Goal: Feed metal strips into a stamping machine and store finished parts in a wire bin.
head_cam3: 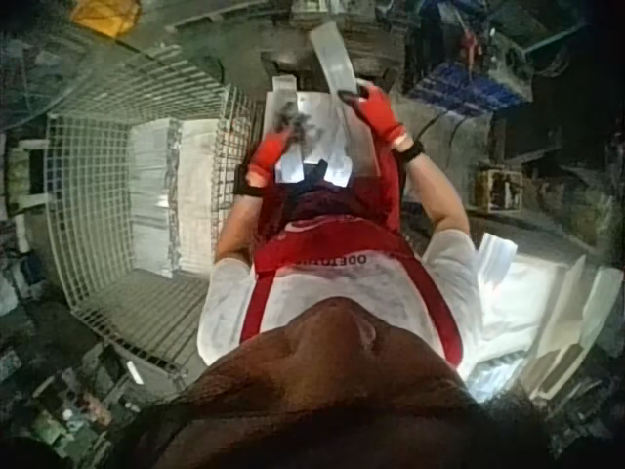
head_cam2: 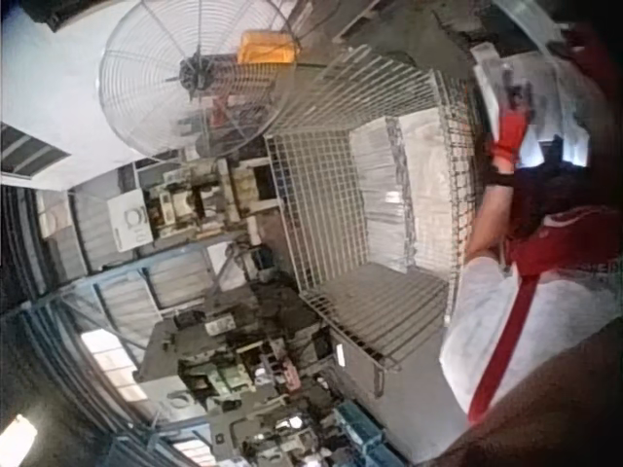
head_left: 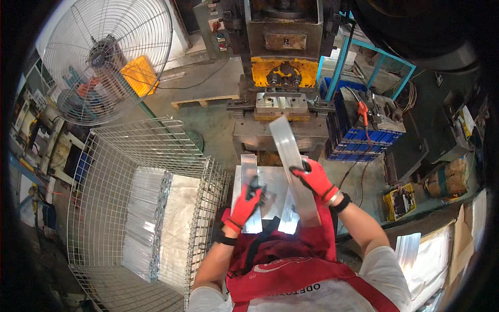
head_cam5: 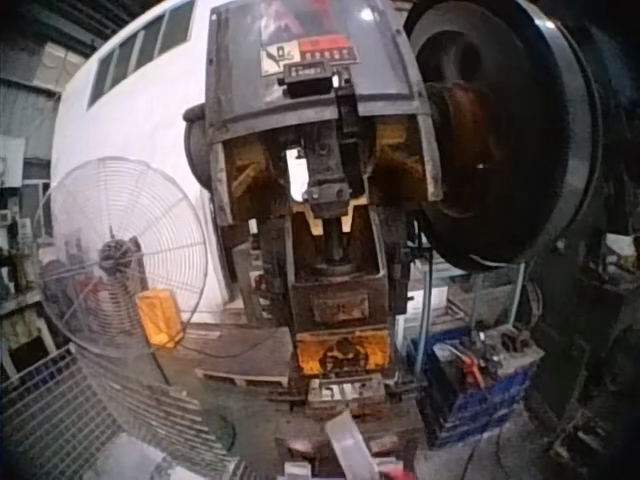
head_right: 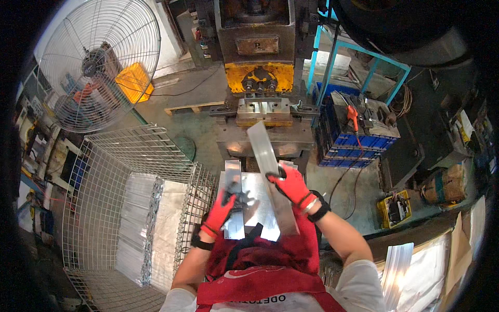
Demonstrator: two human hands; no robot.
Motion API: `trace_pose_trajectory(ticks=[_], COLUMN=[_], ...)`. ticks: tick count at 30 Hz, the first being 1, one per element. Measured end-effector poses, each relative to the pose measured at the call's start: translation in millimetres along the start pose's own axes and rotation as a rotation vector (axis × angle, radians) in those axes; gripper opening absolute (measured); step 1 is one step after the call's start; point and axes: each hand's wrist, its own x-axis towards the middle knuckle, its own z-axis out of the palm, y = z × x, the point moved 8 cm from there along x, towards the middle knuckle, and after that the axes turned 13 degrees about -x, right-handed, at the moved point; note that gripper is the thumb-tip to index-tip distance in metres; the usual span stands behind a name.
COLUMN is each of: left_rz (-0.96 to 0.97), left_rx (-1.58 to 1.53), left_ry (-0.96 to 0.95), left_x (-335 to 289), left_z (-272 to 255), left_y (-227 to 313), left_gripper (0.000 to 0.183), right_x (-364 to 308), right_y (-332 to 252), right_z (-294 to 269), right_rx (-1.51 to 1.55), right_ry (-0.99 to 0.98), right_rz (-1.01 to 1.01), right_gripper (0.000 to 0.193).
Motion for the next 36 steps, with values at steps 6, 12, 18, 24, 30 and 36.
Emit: trace_pose_trajectory(ticks=[6,12,18,24,30,36], left_rz=[-0.493,-0.26,-0.391,-0.423,-0.431,-0.422], left_rx=[-0.826,-0.821,-0.761,-0.818,-0.853,-0.842], left_ry=[-0.358,-0.397,-0.167,-0.09,-0.043,-0.036], left_x=[-16,16,43,34,35,36], left_z=[101,103,97,97,98,98], left_y=[-38,4,-6,10,9,6], left_gripper=[0.038,0.033,0.032,0.027,0.023,0.02], right_x=[60,99,115,97,70,71], right_y=[28,52,104,60,49,55], right_z=[17,46,76,67,67,66], right_rx=[0.229,0.247,0.655,0.852,0.768,0.735], right_ry=[0.116,0.007,-0.03,-0.016,-0.066,-0.02], right_rz=[0.216,0.339,0.357,0.341,0.37,0.344], right_gripper=[0.028,0.023,0.016,0.02,0.026,0.027])
